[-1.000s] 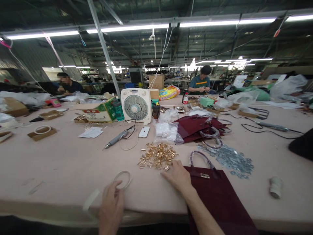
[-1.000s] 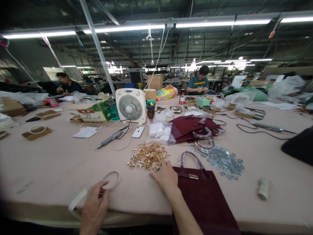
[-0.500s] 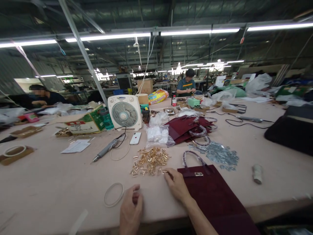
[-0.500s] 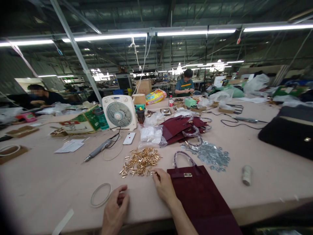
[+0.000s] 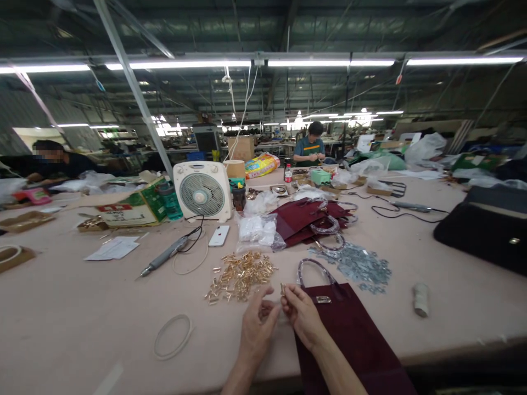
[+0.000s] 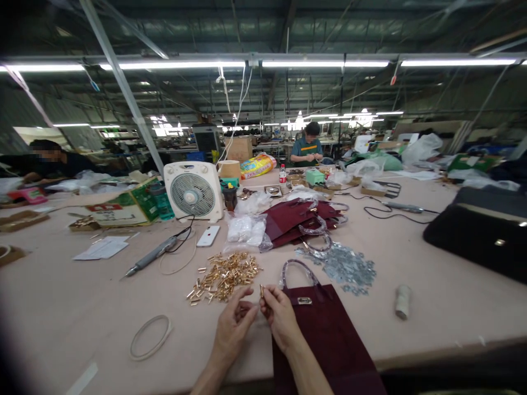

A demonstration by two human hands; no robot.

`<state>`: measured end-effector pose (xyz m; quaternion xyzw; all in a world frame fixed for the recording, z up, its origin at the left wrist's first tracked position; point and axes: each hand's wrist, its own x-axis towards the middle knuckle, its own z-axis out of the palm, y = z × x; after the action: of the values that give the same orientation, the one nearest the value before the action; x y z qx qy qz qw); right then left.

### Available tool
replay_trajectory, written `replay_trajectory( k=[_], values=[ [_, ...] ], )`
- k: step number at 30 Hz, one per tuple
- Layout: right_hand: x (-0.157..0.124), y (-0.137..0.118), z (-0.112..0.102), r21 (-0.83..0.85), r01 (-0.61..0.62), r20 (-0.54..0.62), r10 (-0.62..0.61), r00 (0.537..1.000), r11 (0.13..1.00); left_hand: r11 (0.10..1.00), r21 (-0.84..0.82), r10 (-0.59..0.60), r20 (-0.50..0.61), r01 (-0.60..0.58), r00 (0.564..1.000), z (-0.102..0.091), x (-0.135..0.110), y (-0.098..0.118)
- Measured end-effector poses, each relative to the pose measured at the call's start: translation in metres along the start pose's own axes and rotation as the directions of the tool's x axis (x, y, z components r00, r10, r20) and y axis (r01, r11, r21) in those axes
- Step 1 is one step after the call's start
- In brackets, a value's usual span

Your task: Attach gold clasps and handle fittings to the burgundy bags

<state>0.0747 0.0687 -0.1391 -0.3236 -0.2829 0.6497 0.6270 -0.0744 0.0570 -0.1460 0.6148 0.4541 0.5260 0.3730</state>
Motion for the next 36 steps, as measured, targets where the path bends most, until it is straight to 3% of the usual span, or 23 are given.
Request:
replay_trajectory(
  k=[6,12,15,23,28,30,33,36],
  values=[
    [-0.009,-0.026,-0.024,0.026,-0.036,-0.040,0.037,0.999,0.999,0.995,-0.007,0.103,0.049,-0.103,0.993,0.026,0.012,-0.007],
    [-0.016,-0.025,-0.040,-0.026,-0.021,-0.056,0.019,0.998,0.999,0.972,0.074,0.205,0.179,-0.221,0.962,0.038,0.014,-0.004],
    [-0.017,-0.022,-0.043,-0.058,-0.015,-0.049,0.013,0.999,0.998,0.959,0.113,0.234,0.192,-0.258,0.953,0.038,0.012,-0.004],
    [-0.017,-0.022,-0.043,-0.088,-0.013,-0.044,0.009,0.999,0.996,0.936,0.168,0.286,0.150,-0.310,0.946,0.039,0.008,-0.007],
    [-0.018,-0.024,-0.044,-0.070,0.071,-0.082,-0.077,0.994,0.995,0.961,0.163,0.191,0.182,-0.221,0.964,0.043,0.009,-0.003],
    [-0.018,-0.027,-0.048,-0.039,0.192,-0.176,-0.195,0.965,0.981,0.961,0.214,0.145,0.143,-0.174,0.979,0.047,0.009,-0.002],
    [-0.017,-0.035,-0.056,0.000,0.375,-0.369,-0.349,0.861,0.927,0.903,0.405,0.097,0.134,-0.144,0.986,0.056,0.008,0.001],
    [-0.015,-0.041,-0.064,0.064,0.426,-0.460,-0.353,0.815,0.902,0.804,0.584,0.011,0.167,-0.107,0.986,0.068,0.012,0.006]
  ],
)
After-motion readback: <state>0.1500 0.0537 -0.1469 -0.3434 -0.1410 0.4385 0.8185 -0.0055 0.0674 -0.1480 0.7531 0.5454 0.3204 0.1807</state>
